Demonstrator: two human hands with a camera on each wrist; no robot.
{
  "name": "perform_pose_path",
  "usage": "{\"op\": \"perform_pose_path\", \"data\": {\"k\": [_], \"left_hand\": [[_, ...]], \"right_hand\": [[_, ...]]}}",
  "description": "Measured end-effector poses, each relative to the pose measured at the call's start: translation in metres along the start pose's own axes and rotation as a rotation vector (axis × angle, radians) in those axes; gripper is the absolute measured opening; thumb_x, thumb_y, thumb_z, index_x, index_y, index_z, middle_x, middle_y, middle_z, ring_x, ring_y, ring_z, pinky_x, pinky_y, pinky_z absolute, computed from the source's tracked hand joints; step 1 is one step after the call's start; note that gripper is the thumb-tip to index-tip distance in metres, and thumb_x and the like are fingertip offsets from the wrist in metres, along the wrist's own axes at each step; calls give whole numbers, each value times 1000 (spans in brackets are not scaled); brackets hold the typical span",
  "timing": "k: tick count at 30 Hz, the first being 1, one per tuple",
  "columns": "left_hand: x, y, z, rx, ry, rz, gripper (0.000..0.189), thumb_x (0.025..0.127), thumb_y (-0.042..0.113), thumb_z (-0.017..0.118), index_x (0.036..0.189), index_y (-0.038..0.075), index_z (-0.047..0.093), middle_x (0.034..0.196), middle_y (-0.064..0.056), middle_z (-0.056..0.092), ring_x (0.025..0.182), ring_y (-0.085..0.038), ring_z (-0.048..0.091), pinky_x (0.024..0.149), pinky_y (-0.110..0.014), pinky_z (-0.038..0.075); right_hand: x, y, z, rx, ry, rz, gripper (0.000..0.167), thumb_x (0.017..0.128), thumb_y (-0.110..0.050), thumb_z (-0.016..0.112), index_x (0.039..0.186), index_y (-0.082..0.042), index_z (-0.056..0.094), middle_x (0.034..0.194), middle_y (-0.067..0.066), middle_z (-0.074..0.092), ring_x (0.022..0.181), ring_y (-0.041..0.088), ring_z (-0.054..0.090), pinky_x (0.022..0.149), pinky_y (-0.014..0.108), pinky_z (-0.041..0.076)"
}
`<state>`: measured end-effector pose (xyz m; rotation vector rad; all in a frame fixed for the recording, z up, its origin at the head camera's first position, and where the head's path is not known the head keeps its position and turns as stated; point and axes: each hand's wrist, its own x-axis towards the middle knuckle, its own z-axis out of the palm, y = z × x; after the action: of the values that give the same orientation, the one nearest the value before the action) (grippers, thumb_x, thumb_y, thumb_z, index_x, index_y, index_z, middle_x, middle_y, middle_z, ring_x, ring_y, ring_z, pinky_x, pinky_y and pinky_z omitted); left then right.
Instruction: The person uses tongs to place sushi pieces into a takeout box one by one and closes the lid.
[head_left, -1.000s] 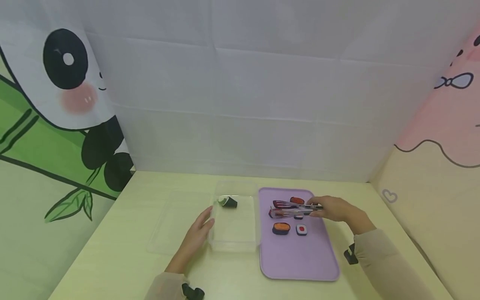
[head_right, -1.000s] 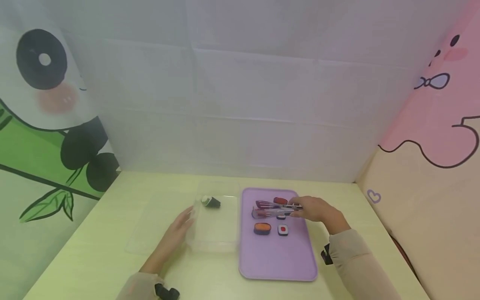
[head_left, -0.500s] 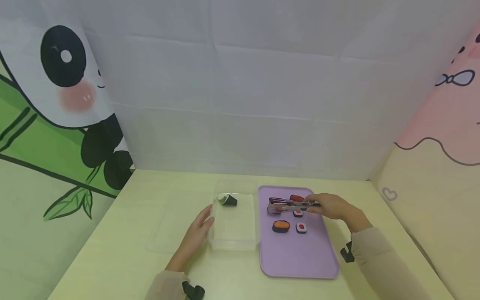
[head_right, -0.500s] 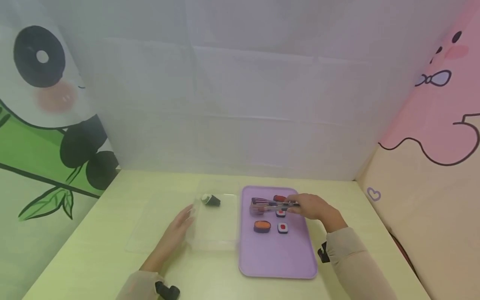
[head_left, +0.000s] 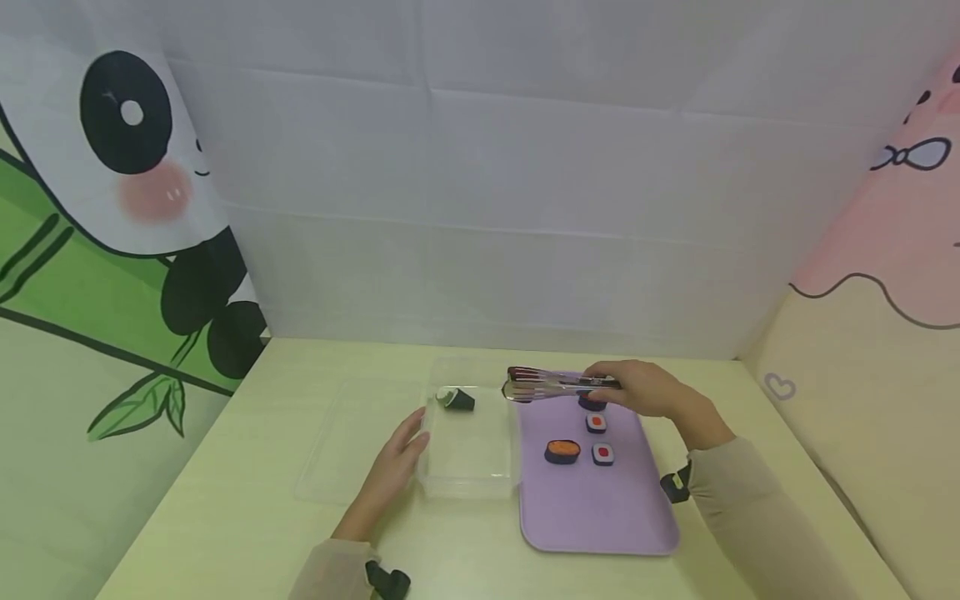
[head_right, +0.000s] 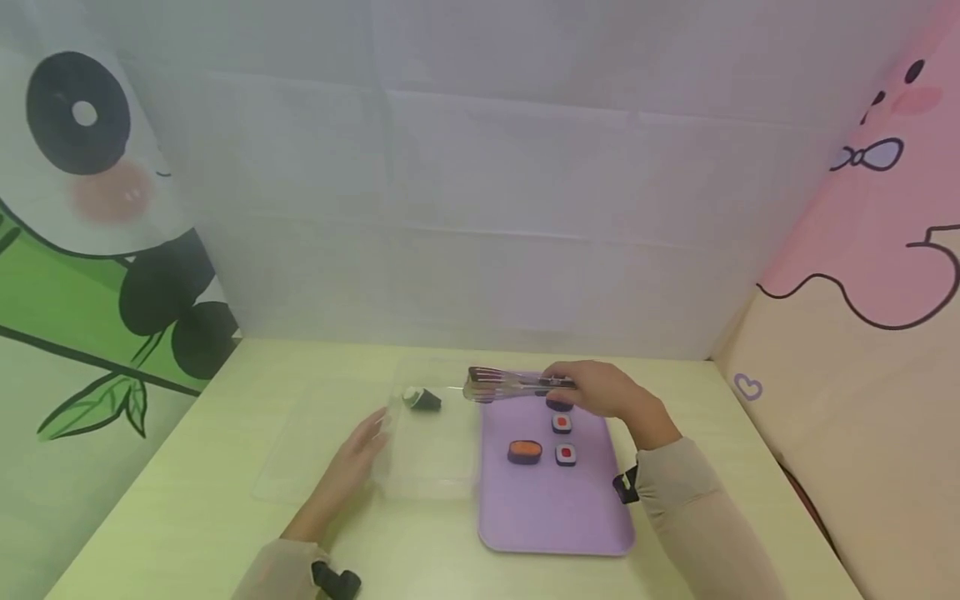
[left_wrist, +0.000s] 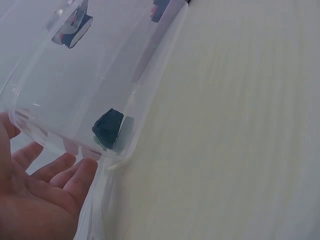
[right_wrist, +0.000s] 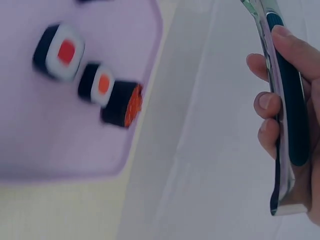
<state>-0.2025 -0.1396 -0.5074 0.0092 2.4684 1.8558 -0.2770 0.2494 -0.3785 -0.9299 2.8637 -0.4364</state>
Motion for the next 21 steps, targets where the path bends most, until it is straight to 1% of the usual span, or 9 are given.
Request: {"op": "perform_pose_path", "data": {"k": [1,5,8,10,14,17,21], "left_hand": [[0,-1,0,6,4,-6,51,105,29,45,153,14,32,154,-20,31,136,-44,32,107,-57,32],[1,-3,0,10,6,-19,51,105,29,45,153,15,32,154,-20,31,137,-44,31,107,-57,32],[2,-3,0,12,3,-17,52,105,29,45,153,15,32,154,-21,30,136,-44,32,107,-57,32],[3,-4,0,14,-1,-11,52,105,29,45,153,15,31,154,-20,31,136,-44,32,106,-57,32],[4,-6,-1,20,-10,3,52,105,32,44,153,16,30,153,-20,31,137,-44,31,106,-59,31],[3,-6,-1,15,-10,3,53,105,34,44,153,16,30,153,-20,31,137,-44,31,107,-59,31],[2,-6,-2,-2,-14,1,56,104,37,45,153,16,29,154,-20,30,137,-44,30,107,-58,31]], "right_hand": [[4,-5,2,0,-7,-4,38,98,-35,60,130,-14,61,120,4,65,106,25,62,88,49,50],[23,-25,11,-4,-24,-46,36,98,-34,60,128,-15,61,115,0,66,98,18,61,85,45,50],[34,-40,18,5,-38,-85,33,97,-33,61,126,-17,63,111,-3,65,92,14,59,83,43,50],[41,-48,22,4,-50,-107,32,97,-34,61,126,-18,63,110,-5,65,92,13,59,83,41,50],[55,-57,33,-28,-68,-142,31,97,-35,61,124,-20,63,107,-7,65,91,12,59,81,38,50],[63,-62,41,-60,-79,-145,29,96,-35,62,122,-20,64,100,-11,63,82,9,57,76,35,49],[69,-70,48,-103,-90,-155,29,96,-33,64,121,-18,65,98,-10,63,79,8,56,73,33,50]]}}
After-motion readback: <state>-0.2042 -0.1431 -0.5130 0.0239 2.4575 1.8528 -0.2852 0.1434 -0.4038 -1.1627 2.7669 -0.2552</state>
